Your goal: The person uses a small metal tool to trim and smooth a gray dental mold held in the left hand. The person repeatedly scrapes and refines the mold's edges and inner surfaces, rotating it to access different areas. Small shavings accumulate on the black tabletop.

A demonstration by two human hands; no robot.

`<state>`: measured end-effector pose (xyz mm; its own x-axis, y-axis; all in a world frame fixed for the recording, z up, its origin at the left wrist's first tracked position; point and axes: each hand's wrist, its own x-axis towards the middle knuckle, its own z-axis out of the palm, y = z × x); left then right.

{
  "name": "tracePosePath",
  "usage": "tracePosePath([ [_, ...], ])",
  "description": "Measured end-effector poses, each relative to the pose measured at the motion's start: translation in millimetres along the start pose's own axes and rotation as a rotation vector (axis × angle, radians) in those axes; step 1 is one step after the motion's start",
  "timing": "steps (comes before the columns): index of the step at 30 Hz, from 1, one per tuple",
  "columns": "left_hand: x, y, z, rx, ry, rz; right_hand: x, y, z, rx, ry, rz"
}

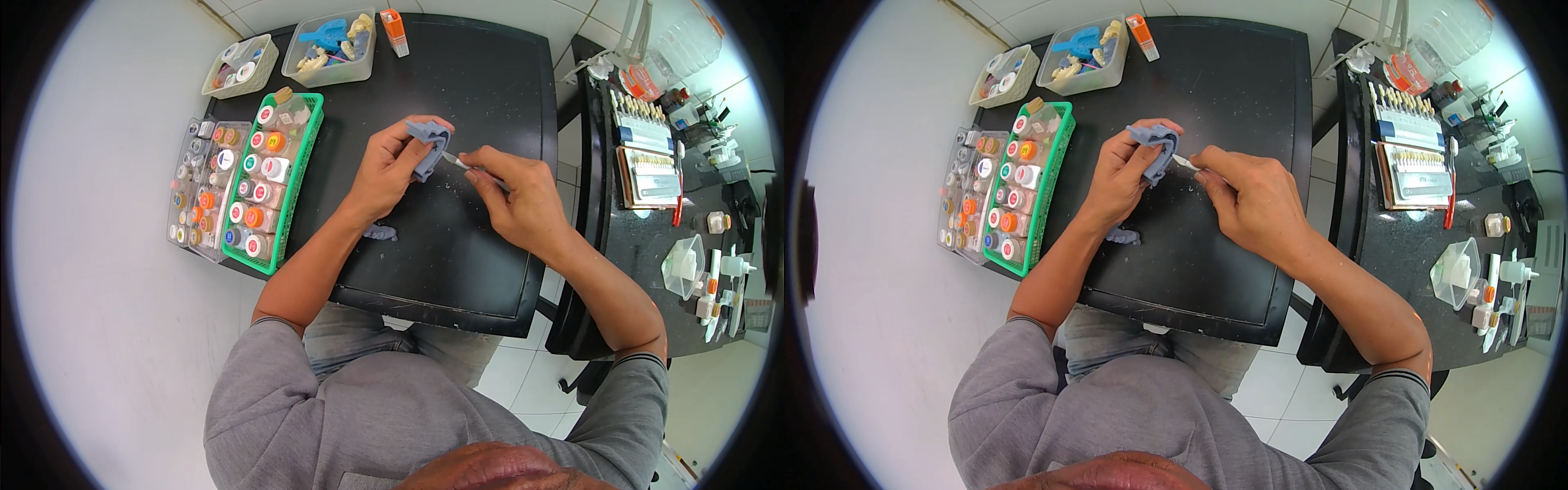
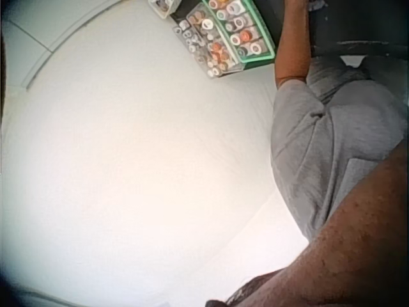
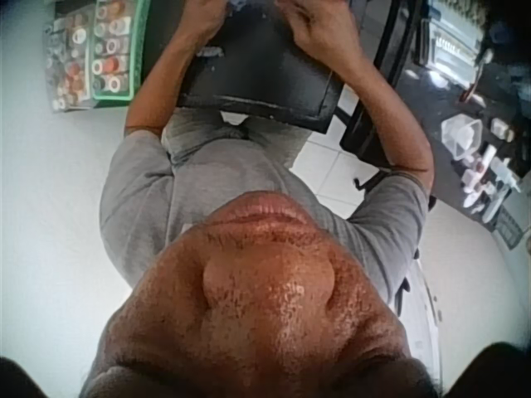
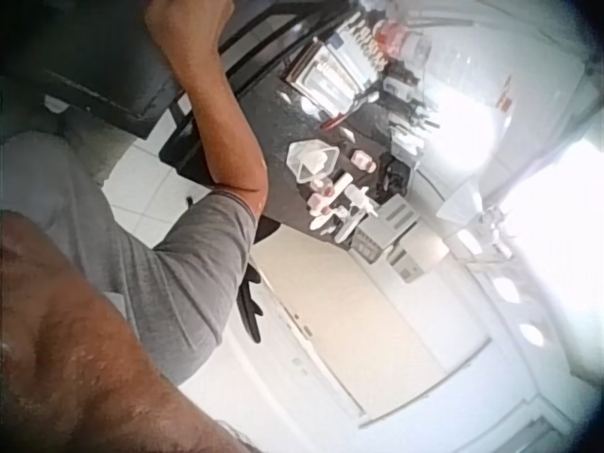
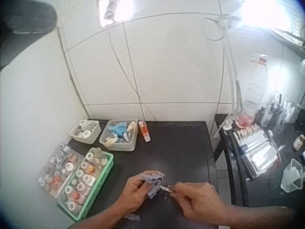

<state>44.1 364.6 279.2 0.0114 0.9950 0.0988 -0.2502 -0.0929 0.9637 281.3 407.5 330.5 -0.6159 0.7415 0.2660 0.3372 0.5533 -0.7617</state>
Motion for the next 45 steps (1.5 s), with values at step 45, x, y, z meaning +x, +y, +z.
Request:
tracePosePath([
  [45,-9.8,-3.3,3.3,0.121,-0.010,0.044,-14.9,-4.6,8.7,-0.041,-0.002,0.024],
])
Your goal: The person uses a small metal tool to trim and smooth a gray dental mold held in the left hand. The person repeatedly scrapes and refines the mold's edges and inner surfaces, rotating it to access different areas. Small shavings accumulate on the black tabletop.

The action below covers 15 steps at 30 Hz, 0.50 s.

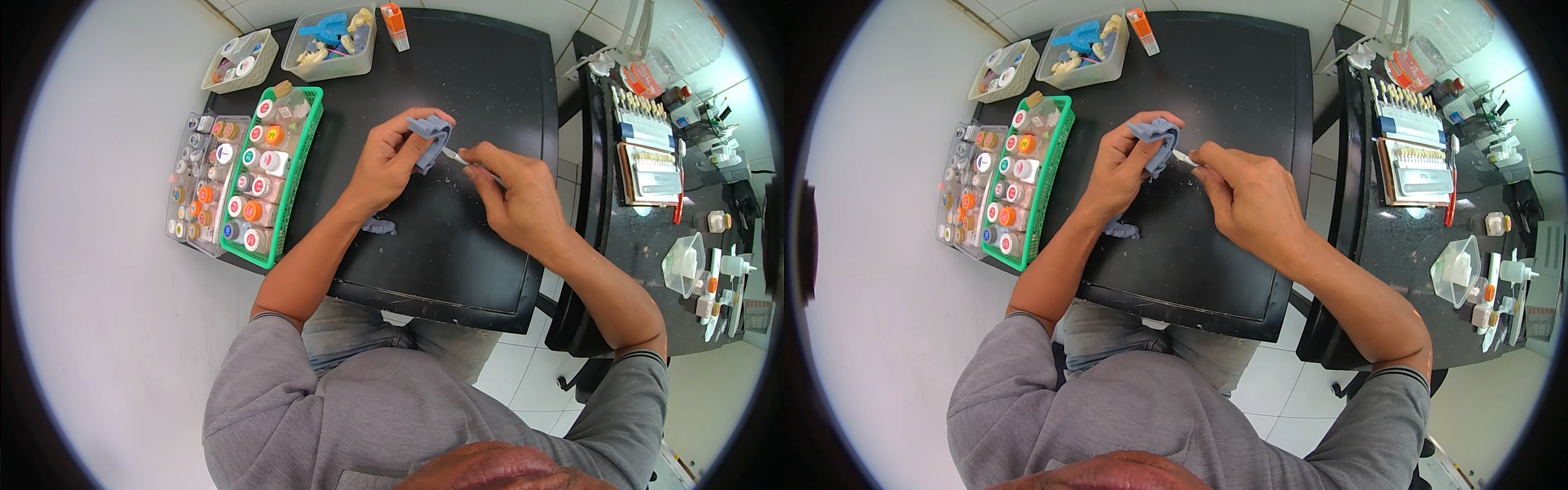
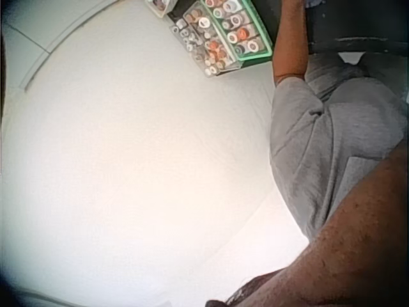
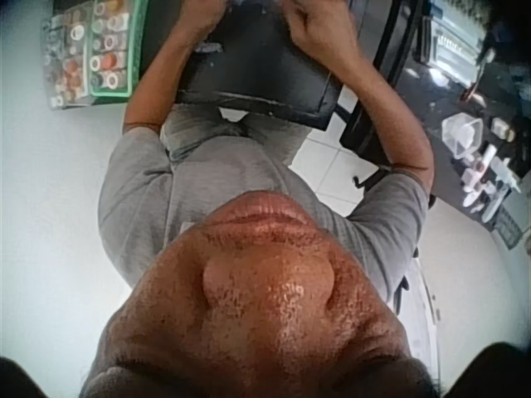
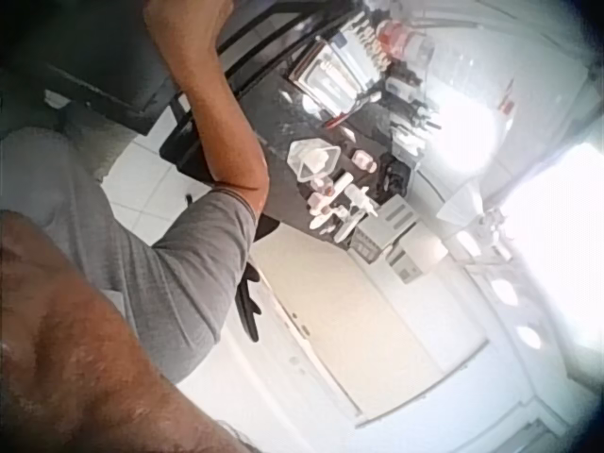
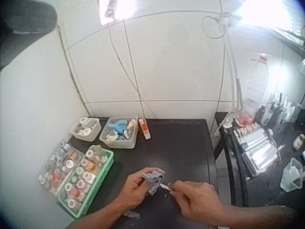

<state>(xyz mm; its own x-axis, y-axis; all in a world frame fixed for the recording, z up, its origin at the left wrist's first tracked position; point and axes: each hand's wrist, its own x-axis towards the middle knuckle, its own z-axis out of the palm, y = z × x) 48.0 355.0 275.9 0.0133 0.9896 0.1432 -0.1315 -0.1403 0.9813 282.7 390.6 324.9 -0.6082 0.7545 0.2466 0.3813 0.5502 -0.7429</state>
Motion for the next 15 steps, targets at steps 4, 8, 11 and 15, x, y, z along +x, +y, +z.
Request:
tracePosePath([
  [4,0.9,-4.4,-2.7,0.012,0.005,0.037,1.5,2.2,4.6,0.012,-0.002,-0.009],
  [8,0.3,-5.1,-6.9,0.037,-0.005,0.044,1.9,2.9,6.7,0.014,-0.004,-0.016],
  [11,-1.1,-4.3,-8.6,0.033,-0.011,0.034,2.7,1.2,7.5,0.028,-0.026,0.004],
  [15,-3.0,-8.3,-8.0,0.070,-0.003,0.064,-1.5,-5.9,9.5,0.036,-0.086,0.037],
])
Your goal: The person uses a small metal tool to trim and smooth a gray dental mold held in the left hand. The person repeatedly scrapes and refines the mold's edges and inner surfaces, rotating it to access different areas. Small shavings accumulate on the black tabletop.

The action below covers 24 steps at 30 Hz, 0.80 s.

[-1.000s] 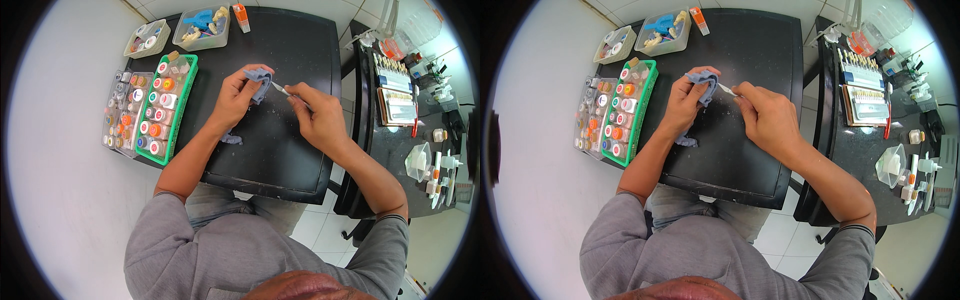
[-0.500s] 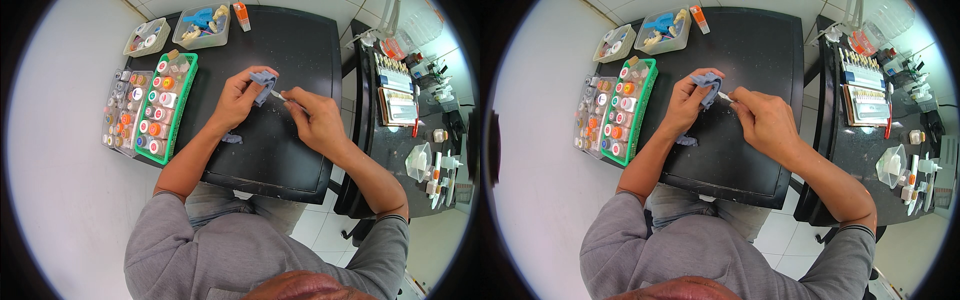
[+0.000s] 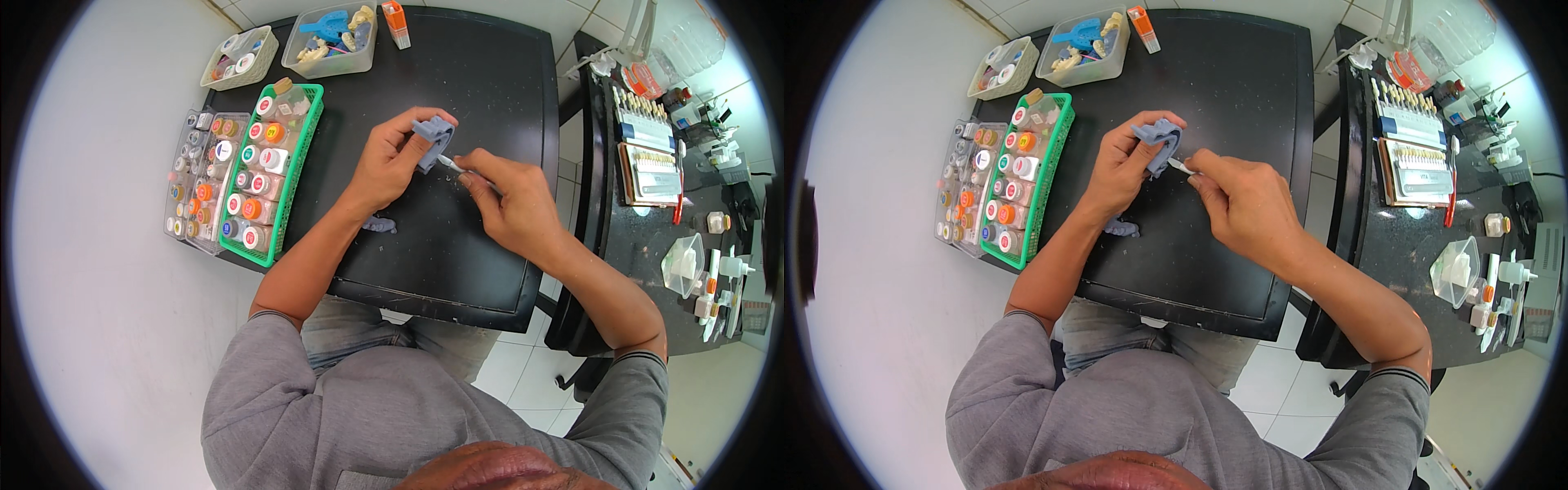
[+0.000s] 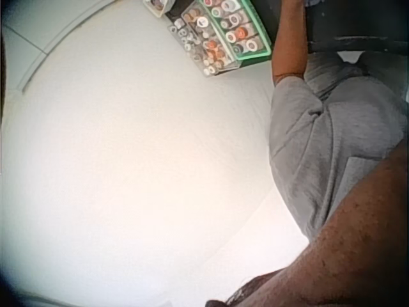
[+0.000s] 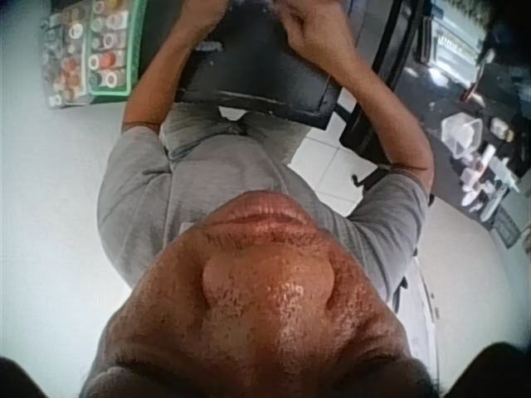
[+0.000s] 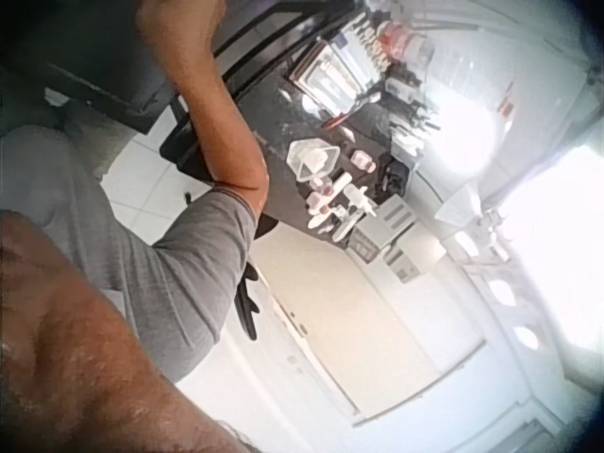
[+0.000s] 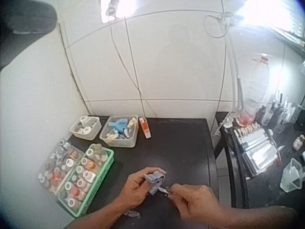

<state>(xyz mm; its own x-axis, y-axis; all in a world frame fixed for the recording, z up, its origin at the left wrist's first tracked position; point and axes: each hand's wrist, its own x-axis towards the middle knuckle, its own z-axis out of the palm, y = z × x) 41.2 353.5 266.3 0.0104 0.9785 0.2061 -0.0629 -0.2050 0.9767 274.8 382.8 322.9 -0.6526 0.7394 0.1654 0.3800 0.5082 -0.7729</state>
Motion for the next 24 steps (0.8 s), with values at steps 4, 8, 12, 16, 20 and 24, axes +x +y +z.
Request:
tracePosePath([
  [4,1.3,3.3,0.4,-0.031,-0.005,-0.029,-1.3,5.6,3.2,-0.026,0.072,-0.081],
  [8,-4.5,2.7,-0.1,-0.096,0.005,-0.074,-2.6,-0.9,-1.3,-0.083,0.093,-0.033],
  [12,-4.4,5.2,0.0,-0.080,-0.005,-0.078,-1.3,4.0,-5.3,-0.134,0.126,-0.048],
  [16,-3.7,4.4,2.5,-0.035,0.006,-0.065,-2.5,3.3,-3.0,-0.147,0.104,-0.064],
  [20,-3.8,2.2,0.6,-0.051,-0.005,-0.060,-1.6,3.6,-0.3,-0.116,0.092,-0.065],
  [24,-3.1,-1.2,-2.1,-0.071,-0.003,-0.031,0.6,3.0,1.3,-0.088,0.083,-0.070],
])
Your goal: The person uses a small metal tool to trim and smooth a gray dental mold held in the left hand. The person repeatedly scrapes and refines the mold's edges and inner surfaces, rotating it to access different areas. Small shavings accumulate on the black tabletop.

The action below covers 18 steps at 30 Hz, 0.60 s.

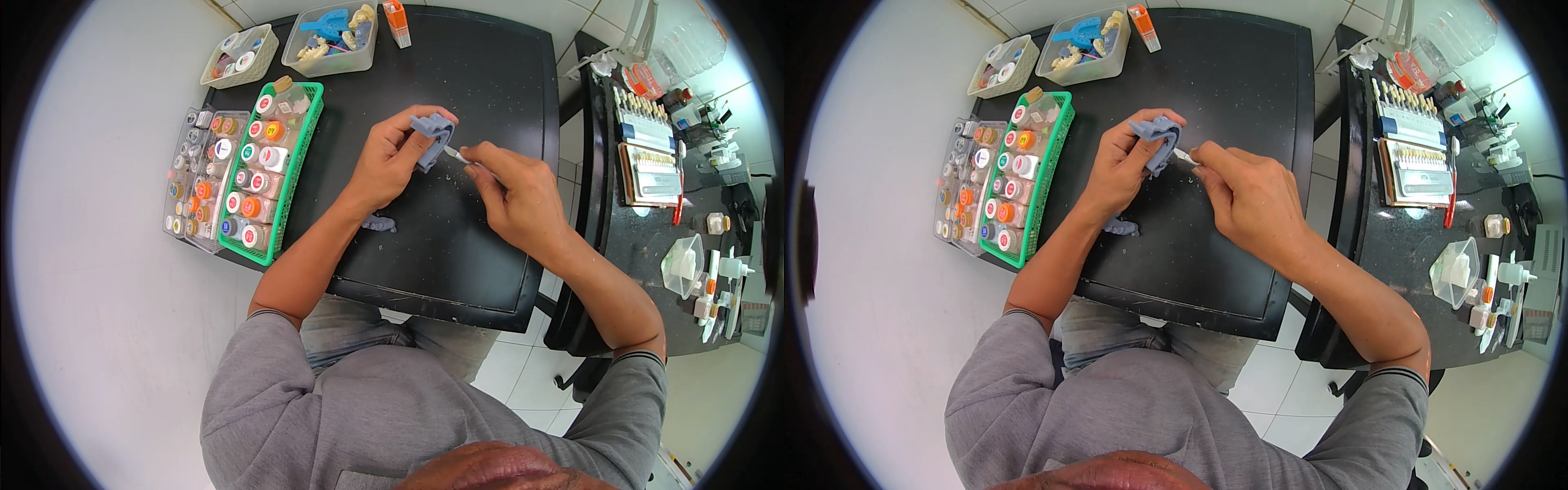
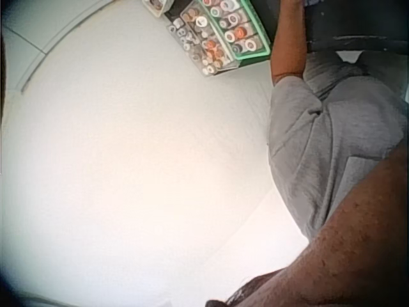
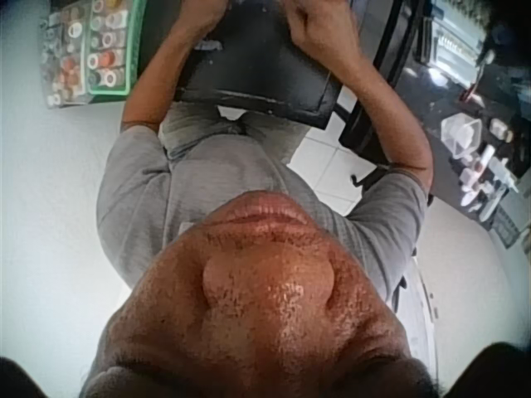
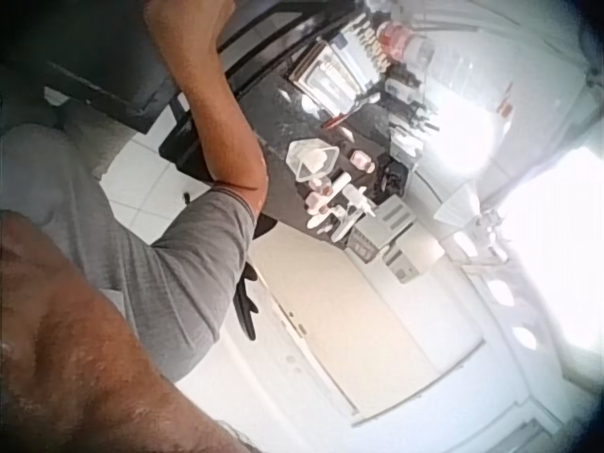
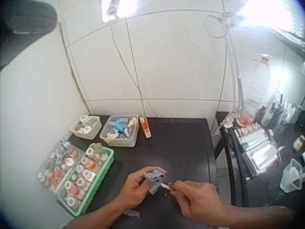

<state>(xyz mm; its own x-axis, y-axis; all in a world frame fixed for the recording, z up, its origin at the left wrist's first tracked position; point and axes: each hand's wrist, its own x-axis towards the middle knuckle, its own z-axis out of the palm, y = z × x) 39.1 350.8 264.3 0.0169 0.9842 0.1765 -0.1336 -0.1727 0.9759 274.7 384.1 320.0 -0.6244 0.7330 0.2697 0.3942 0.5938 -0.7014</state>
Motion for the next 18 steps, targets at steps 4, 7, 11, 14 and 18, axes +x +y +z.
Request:
tracePosePath([
  [4,1.0,2.6,-0.1,0.020,-0.003,0.005,0.6,-0.8,1.1,0.006,-0.004,0.000],
  [7,0.9,2.4,-1.1,0.027,-0.003,0.010,0.9,-0.9,2.1,0.004,-0.013,0.000],
  [11,-0.3,1.1,-2.6,0.003,-0.001,0.002,0.9,1.6,5.8,0.028,0.013,-0.057],
  [14,-0.3,-0.2,-3.5,-0.003,0.004,0.002,1.2,-2.2,5.6,0.015,-0.014,0.000],
  [18,-0.7,-2.7,-4.1,-0.012,-0.005,-0.004,0.6,0.1,6.4,0.016,-0.026,0.008],
])
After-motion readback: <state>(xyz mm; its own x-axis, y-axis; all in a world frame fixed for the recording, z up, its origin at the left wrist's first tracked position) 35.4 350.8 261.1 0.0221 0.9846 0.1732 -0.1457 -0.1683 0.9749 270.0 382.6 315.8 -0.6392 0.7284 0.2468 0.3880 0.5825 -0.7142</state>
